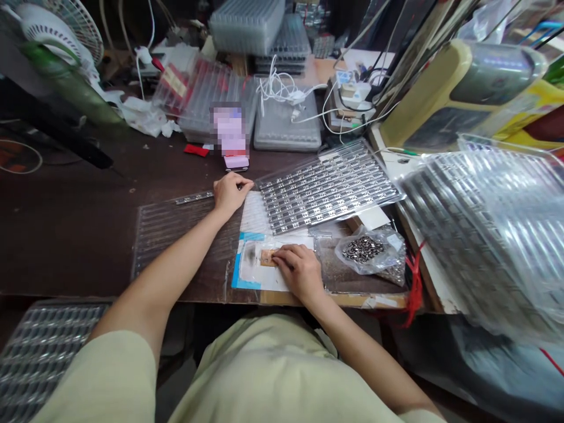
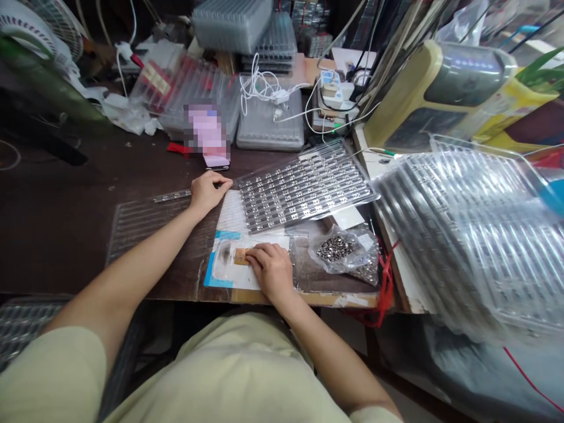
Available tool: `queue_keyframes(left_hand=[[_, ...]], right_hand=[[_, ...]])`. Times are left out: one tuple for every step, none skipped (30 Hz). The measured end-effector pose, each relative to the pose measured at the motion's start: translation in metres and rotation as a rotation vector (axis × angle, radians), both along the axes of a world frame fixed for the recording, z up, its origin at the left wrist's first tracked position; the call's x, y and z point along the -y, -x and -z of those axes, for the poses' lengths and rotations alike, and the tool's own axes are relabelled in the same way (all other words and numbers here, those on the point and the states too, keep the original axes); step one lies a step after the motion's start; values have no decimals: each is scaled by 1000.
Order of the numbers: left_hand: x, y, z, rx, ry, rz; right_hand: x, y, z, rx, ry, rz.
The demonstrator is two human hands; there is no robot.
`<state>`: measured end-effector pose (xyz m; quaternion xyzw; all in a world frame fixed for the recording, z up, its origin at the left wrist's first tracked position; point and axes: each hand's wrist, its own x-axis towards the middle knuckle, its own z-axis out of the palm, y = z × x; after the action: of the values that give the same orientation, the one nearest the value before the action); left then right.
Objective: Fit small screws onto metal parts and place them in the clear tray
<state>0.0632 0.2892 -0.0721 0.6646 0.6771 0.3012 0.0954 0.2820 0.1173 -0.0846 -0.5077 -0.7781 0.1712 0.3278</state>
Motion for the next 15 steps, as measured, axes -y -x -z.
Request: queue_keyframes(left_hand=[[4,1,0,-16,-4,-3],[7,2,-1,-33,-11,-8],[11,2,-4,-51,-24,-9],[13,0,-6,-67,-38,2],[13,-3,-9,-80,-51,26],[13,-7,-12,-90,-60,62],[11,-13,-14,-100,-60,101],[9,-19,-16,-109,-50,135],[6,-24,-17,-117,-31,158],[3,-29,-18,-122,-11,170],[0,-33,-19,-121,4,169],[-2,-35,-21,-109,12,159],[-2,-35,-23,-82,10,146],[0,-33,-25,-36,0,137],[4,-30,-28,31,-12,138]], right_hand=[[0,0,0,1,1,-2],[0,0,0,0,1,-3],[0,-1,0,-1,2,-5],[0,-1,0,-4,5,-6],[-1,-1,-1,-7,10,-8],[-1,-1,-2,-11,15,-10],[-1,-2,-3,-14,23,-14],[-1,-1,-3,-16,31,-18],[-1,-1,-4,-15,38,-22],[-1,-1,-4,-12,43,-25],[-1,0,-5,-6,46,-27],[-2,2,-5,3,46,-28],[-2,3,-5,15,45,-27],[-2,4,-6,29,40,-23],[-2,4,-7,44,33,-19]])
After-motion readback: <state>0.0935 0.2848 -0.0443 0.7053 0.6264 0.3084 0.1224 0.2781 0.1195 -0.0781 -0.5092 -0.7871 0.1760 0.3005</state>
